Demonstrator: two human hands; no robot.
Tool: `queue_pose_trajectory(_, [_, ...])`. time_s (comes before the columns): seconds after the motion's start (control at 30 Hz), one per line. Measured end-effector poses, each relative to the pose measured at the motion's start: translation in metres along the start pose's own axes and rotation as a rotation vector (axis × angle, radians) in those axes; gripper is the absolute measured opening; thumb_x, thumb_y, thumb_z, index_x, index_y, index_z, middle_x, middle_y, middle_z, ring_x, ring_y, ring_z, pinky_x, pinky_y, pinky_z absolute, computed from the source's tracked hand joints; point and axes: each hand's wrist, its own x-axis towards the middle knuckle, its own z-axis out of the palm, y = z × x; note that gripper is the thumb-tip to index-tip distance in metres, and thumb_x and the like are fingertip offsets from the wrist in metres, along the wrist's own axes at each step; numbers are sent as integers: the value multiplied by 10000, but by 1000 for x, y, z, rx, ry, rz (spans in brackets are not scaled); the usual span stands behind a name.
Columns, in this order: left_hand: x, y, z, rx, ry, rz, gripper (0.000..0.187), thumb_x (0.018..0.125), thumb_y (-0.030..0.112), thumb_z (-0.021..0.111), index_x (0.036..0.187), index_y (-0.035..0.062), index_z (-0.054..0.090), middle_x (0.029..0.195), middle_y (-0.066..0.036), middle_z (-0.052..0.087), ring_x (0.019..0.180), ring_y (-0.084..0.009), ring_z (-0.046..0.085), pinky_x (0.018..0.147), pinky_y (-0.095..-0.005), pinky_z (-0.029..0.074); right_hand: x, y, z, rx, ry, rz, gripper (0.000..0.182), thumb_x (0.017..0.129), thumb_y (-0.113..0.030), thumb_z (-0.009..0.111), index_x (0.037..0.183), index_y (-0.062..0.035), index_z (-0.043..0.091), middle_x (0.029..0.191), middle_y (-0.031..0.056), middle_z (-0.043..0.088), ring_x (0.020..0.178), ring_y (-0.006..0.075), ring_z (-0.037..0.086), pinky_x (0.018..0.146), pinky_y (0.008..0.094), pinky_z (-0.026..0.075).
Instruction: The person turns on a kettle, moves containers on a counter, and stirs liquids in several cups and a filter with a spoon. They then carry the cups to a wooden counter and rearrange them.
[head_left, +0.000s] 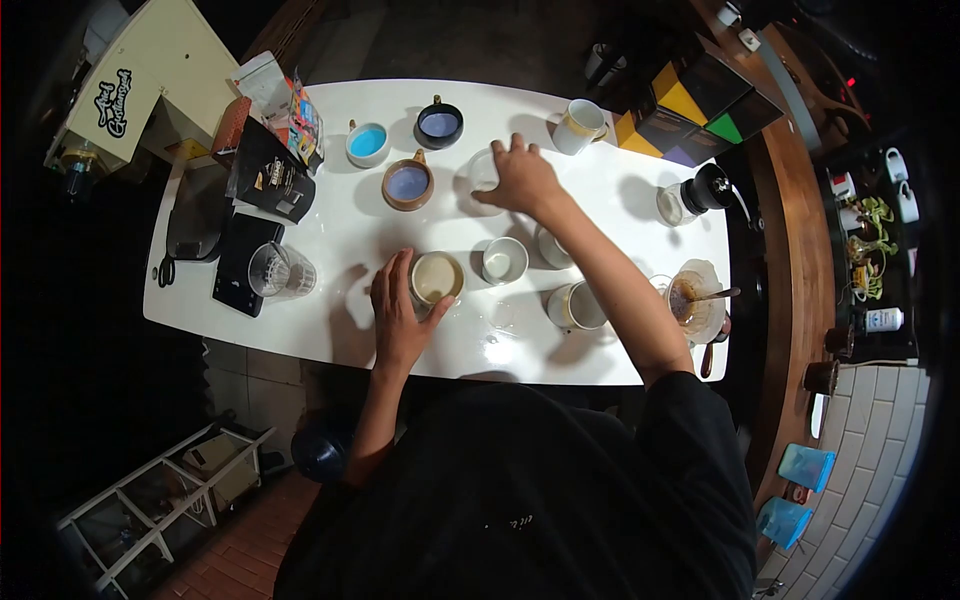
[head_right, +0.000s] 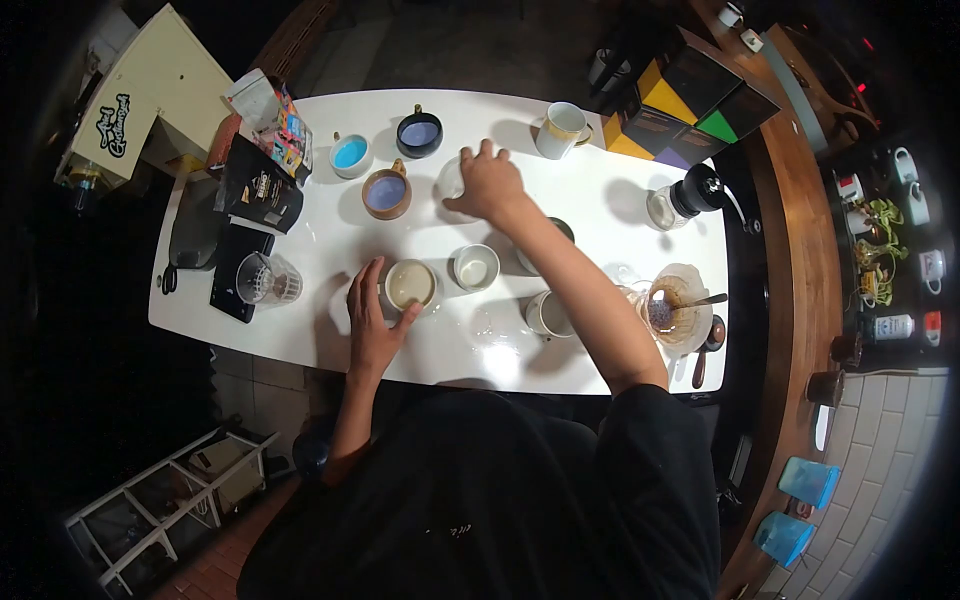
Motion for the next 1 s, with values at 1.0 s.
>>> queue_pose_trajectory(1.0, [-13,-13,-20,-30,91,-96,766,895,401,715,1479,45,370,1448,-186,456,1355,-371,423,1122,-529,320,78,209,-23,-98,-150,-7,1004,658,-298,904,1455,-105,324,1333,212,555,1169,410,622,982,466,538])
